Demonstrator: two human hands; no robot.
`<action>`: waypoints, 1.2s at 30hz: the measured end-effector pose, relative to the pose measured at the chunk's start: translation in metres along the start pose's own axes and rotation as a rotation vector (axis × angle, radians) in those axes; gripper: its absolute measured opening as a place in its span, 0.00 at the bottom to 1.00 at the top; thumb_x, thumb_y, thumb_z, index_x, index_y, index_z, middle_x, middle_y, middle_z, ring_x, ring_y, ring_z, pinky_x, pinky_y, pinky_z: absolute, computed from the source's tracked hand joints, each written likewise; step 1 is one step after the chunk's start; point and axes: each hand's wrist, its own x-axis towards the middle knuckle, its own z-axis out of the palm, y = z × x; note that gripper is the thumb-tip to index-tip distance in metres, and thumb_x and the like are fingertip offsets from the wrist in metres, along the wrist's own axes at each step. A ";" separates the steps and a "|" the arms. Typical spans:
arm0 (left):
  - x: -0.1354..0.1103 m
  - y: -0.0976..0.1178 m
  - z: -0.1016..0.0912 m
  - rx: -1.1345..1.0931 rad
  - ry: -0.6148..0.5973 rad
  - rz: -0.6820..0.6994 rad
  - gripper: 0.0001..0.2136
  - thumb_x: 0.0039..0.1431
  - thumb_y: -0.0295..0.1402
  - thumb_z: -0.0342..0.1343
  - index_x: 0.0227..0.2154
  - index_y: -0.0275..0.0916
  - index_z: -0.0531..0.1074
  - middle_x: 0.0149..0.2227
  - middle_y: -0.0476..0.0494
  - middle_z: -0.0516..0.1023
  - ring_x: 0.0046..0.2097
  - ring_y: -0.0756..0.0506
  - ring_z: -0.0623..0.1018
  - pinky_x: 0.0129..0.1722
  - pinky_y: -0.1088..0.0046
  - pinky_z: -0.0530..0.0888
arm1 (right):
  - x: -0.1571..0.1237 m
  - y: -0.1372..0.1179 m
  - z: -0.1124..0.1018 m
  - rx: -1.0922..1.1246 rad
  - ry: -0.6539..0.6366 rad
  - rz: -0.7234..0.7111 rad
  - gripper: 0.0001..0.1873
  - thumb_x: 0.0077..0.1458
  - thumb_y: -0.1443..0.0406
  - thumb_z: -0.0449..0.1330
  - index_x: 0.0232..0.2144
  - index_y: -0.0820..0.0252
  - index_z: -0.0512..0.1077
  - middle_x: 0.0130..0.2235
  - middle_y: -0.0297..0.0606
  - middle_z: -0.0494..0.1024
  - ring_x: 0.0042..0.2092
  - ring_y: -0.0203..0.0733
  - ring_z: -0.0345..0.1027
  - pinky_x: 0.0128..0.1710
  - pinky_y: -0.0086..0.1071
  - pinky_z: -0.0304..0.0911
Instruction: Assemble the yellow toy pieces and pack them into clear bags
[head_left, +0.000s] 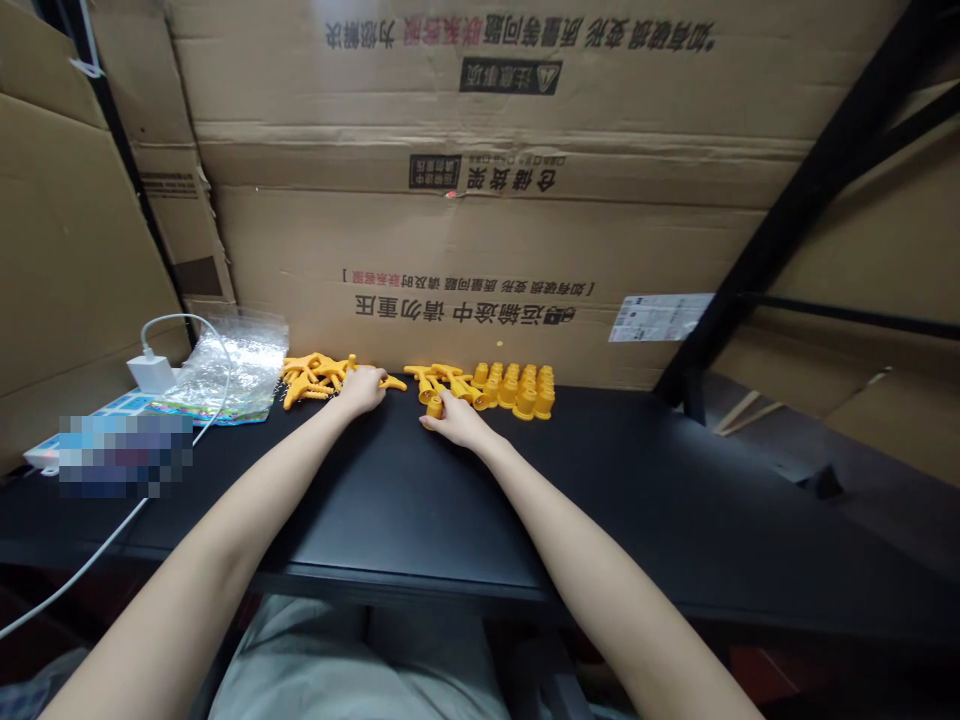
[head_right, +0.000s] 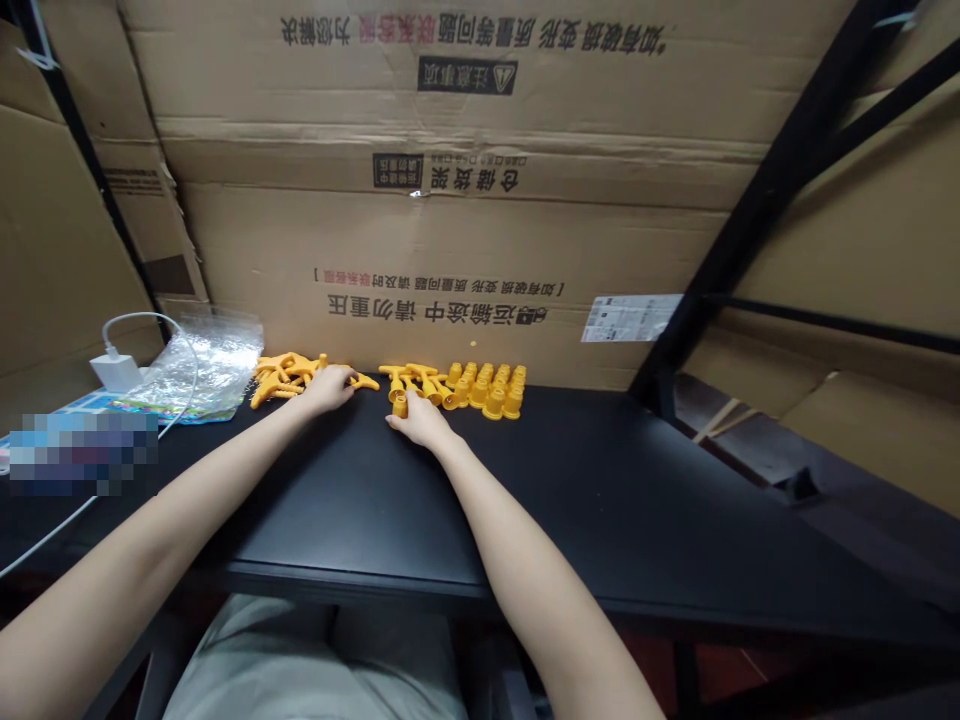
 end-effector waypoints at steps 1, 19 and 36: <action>0.003 0.001 0.004 0.015 -0.019 -0.027 0.12 0.53 0.27 0.51 0.39 0.37 0.75 0.42 0.35 0.78 0.48 0.37 0.75 0.49 0.56 0.68 | 0.000 0.000 0.000 -0.001 0.002 -0.001 0.13 0.46 0.59 0.63 0.30 0.56 0.63 0.29 0.36 0.69 0.36 0.47 0.68 0.41 0.41 0.60; 0.007 0.007 -0.023 -1.517 0.485 -0.661 0.16 0.48 0.23 0.60 0.40 0.39 0.65 0.30 0.50 0.73 0.30 0.52 0.74 0.35 0.73 0.69 | -0.002 -0.009 0.001 -0.231 0.045 -0.043 0.14 0.51 0.57 0.61 0.36 0.61 0.66 0.38 0.44 0.74 0.41 0.47 0.70 0.39 0.37 0.62; -0.051 0.028 -0.028 -1.750 0.203 -0.620 0.17 0.40 0.22 0.61 0.37 0.37 0.68 0.26 0.49 0.77 0.26 0.53 0.76 0.28 0.79 0.68 | 0.004 0.002 0.013 -0.190 0.276 -0.351 0.11 0.53 0.67 0.56 0.41 0.60 0.69 0.43 0.45 0.73 0.47 0.49 0.67 0.47 0.43 0.62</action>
